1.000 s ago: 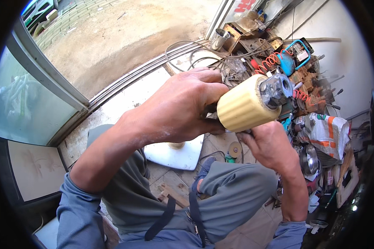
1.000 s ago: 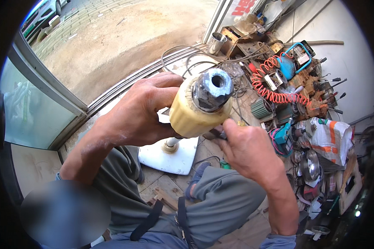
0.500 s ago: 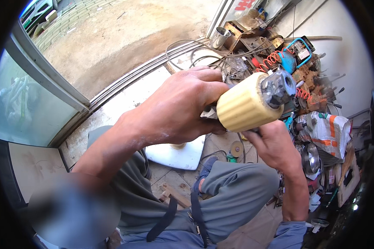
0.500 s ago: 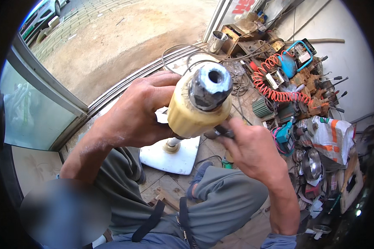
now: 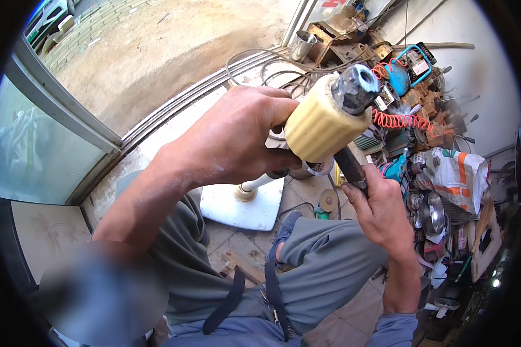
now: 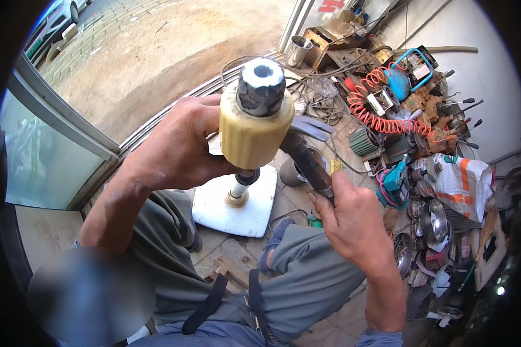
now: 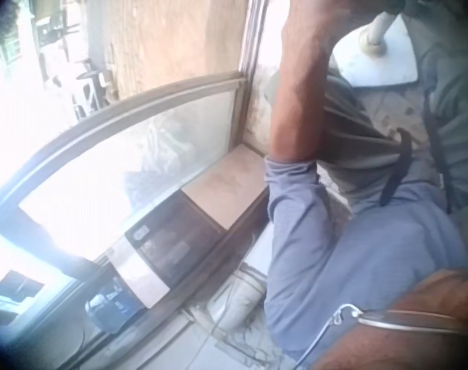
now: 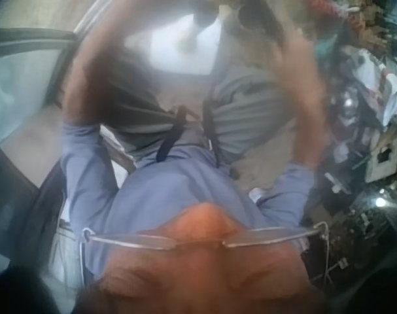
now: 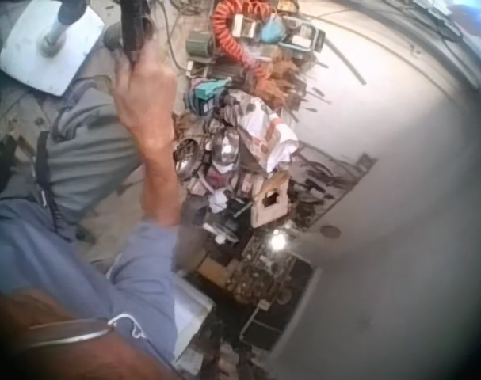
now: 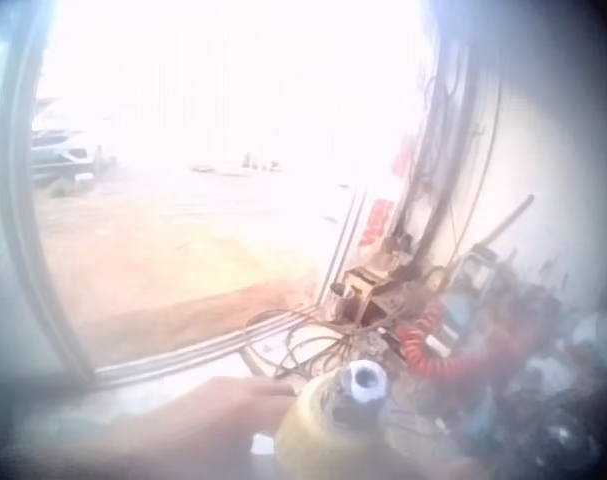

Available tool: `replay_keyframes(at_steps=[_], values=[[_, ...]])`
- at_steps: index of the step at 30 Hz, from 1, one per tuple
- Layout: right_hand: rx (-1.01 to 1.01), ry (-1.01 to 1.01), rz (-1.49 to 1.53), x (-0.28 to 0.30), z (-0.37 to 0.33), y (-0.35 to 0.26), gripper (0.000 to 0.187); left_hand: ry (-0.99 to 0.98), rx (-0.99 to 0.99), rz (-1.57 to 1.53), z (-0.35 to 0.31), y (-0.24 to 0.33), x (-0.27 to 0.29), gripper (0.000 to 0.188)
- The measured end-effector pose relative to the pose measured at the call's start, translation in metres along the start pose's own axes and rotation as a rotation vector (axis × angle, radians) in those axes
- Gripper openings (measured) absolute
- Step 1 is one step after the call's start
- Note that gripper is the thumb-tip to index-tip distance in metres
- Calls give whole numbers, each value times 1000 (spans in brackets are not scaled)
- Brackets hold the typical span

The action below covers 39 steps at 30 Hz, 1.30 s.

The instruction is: The person assembles a cylindrical object with a yellow plastic component, using pliers to secure the parts. They move from a cluttered workbench to the floor to continue the assembly.

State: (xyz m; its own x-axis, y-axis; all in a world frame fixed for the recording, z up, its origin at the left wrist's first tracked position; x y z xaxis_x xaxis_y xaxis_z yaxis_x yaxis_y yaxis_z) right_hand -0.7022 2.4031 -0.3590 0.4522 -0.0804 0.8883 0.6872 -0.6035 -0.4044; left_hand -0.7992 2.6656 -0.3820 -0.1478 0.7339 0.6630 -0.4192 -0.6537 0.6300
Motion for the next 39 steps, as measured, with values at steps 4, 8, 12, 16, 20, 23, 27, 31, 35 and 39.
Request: replay_keyframes(at_steps=[4,8,12,16,20,23,27,31,35,39], values=[[92,-29,-154,-7,0,1,22,-4,-29,4,-1,3,1,42],[18,43,-9,-13,-6,-4,24,-3,-26,16,2,3,3,41],[58,61,-87,-15,-6,-8,23,-35,29,-88,-5,5,4,39],[22,91,-119,-20,-19,-9,23,-57,36,-64,1,3,2,39],[22,99,-103,-18,-23,-7,23,-48,42,-35,-2,2,4,38],[-37,153,-11,-24,-33,-9,26,-52,64,-42,-1,0,2,39],[14,63,-165,-22,-32,-12,26,-46,70,-41,-2,0,3,40],[-65,42,-115,-27,-38,-13,27,-36,70,-91,-1,-2,1,40],[31,26,-182,-21,-39,-22,29,-84,109,-98,2,-2,5,40],[57,64,-111,-31,-48,-28,29,-158,109,-121,6,-5,11,38]])
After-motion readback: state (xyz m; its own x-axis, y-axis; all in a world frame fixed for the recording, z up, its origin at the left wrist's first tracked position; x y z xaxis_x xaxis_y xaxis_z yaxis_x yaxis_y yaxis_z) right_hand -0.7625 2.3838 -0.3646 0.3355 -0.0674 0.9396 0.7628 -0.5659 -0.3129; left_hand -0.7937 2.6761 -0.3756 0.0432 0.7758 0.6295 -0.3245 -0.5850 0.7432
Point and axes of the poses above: each hand's wrist, its own z-axis towards the middle knuckle, its own x-axis out of the back of the hand, y = z × x, the point moved 1 cm from there along z, towards the middle knuckle, and after that the axes turned 11 degrees about -y, right-handed, at the moved point
